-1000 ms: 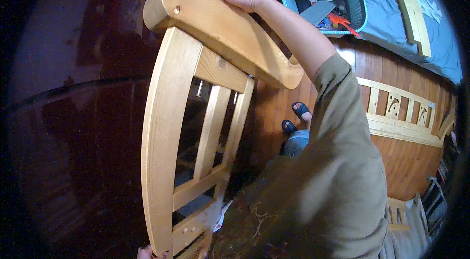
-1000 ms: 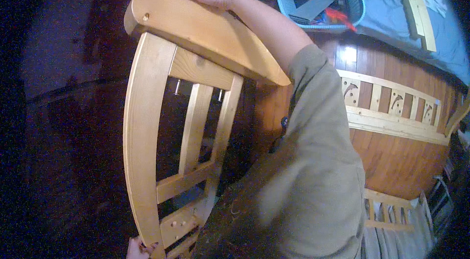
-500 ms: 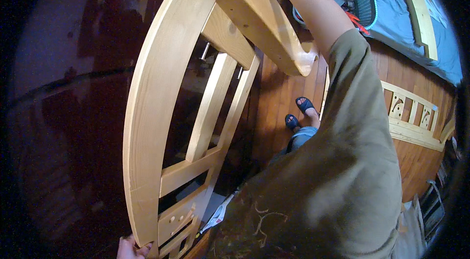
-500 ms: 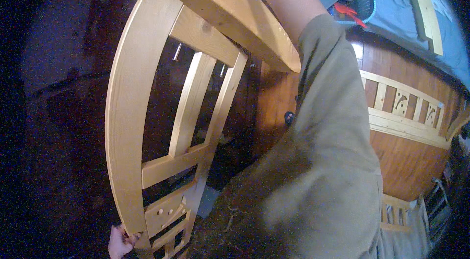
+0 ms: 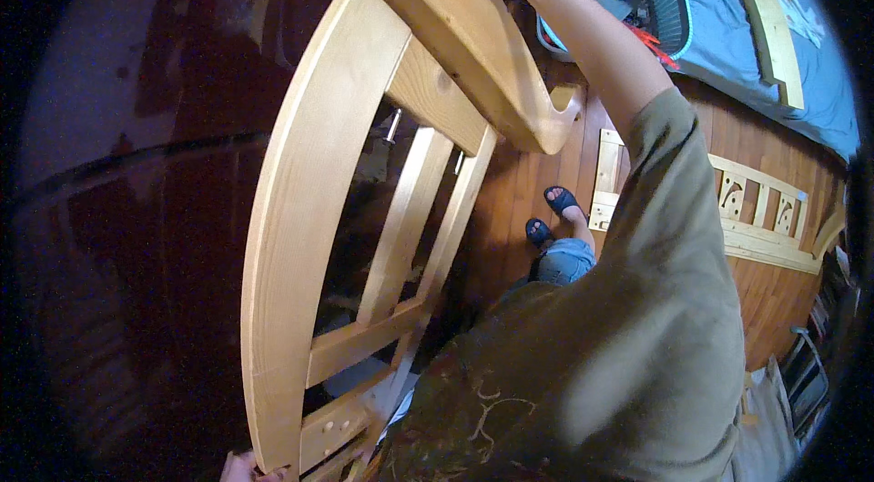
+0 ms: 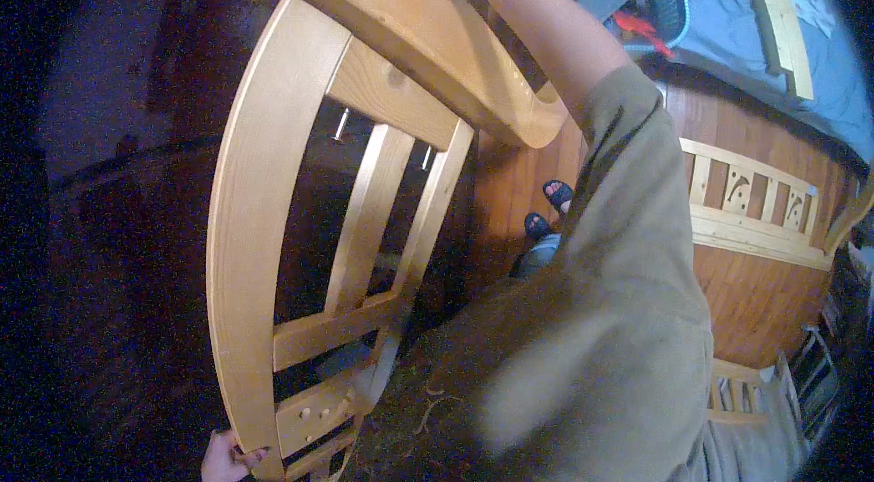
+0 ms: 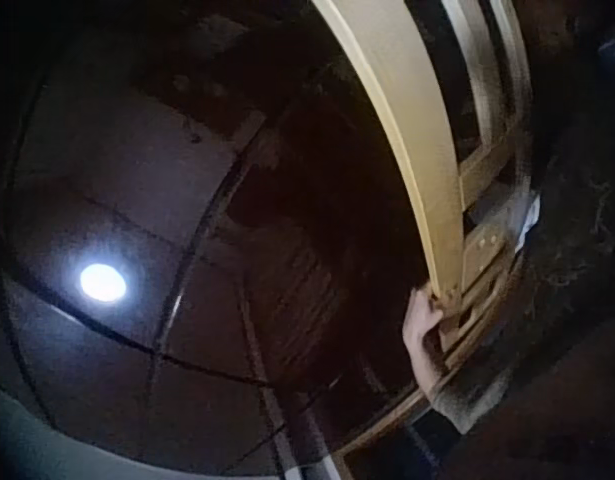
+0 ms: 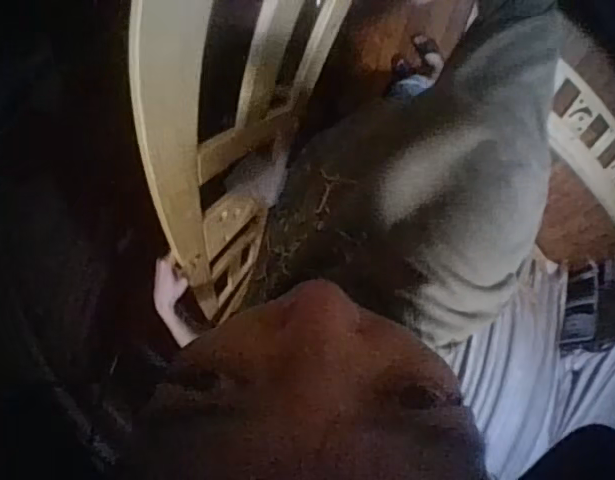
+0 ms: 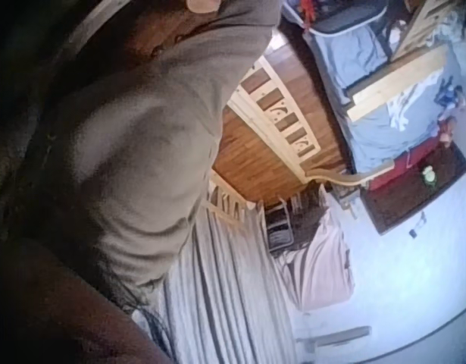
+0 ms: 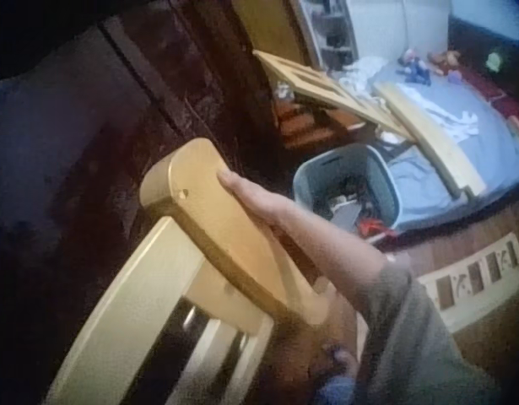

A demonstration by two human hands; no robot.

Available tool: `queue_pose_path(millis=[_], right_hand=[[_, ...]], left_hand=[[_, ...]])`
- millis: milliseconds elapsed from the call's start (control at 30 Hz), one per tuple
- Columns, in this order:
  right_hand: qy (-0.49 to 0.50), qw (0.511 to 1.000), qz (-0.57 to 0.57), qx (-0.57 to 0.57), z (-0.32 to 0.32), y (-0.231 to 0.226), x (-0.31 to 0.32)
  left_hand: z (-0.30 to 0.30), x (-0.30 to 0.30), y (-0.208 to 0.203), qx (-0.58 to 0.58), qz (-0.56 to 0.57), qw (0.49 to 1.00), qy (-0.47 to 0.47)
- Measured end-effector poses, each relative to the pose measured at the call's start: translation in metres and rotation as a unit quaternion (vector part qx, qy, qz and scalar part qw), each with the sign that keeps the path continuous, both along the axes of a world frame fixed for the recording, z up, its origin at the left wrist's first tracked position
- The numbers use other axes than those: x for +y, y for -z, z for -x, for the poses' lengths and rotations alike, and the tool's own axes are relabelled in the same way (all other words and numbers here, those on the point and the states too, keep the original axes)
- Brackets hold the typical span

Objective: The person assembles a wooden chair by hand, picking up and aligning various wooden components such as legs, rails, and backrests. They repeatedly fit and adjust the pieces together on the floor and bed, forming the chair frame without using tools.

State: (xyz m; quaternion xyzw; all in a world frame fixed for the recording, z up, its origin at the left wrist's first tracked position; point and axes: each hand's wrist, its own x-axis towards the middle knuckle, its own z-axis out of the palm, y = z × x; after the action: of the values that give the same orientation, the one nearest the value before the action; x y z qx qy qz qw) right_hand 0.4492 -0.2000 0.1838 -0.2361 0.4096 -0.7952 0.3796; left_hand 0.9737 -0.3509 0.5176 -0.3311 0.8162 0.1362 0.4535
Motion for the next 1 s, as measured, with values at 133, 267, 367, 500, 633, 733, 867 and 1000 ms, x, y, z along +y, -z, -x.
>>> queue_pose_path(millis=[133,267,367,500,633,733,867,1000], right_hand=[[0.003,0.998,-0.008,0.068,0.014,0.024,-0.010],[0.028,0.997,-0.018,0.063,0.015,0.027,-0.017],[0.023,0.999,-0.001,0.046,0.007,0.021,-0.013],[0.026,1.000,-0.009,0.000,-0.002,0.006,-0.007],[0.011,0.999,-0.028,-0.011,-0.008,-0.001,0.002],[0.000,0.998,-0.067,-0.003,-0.006,0.000,0.009],[-0.018,0.996,-0.083,0.042,0.005,0.002,0.018],[0.077,0.991,-0.096,0.058,-0.002,0.008,0.017]], left_hand=[[0.013,-0.016,-0.007,-0.052,-0.002,0.998,-0.032],[-0.009,-0.020,-0.001,0.074,-0.058,0.995,-0.013],[-0.017,-0.015,0.010,0.014,-0.036,0.999,0.020],[-0.017,-0.011,0.011,-0.011,-0.017,1.000,0.007],[-0.006,-0.006,0.010,-0.024,-0.005,1.000,-0.008],[-0.020,0.000,0.005,0.031,-0.016,0.998,0.053],[-0.022,0.012,0.004,0.023,-0.015,1.000,-0.006],[-0.012,0.020,0.001,0.011,-0.001,1.000,-0.017]])
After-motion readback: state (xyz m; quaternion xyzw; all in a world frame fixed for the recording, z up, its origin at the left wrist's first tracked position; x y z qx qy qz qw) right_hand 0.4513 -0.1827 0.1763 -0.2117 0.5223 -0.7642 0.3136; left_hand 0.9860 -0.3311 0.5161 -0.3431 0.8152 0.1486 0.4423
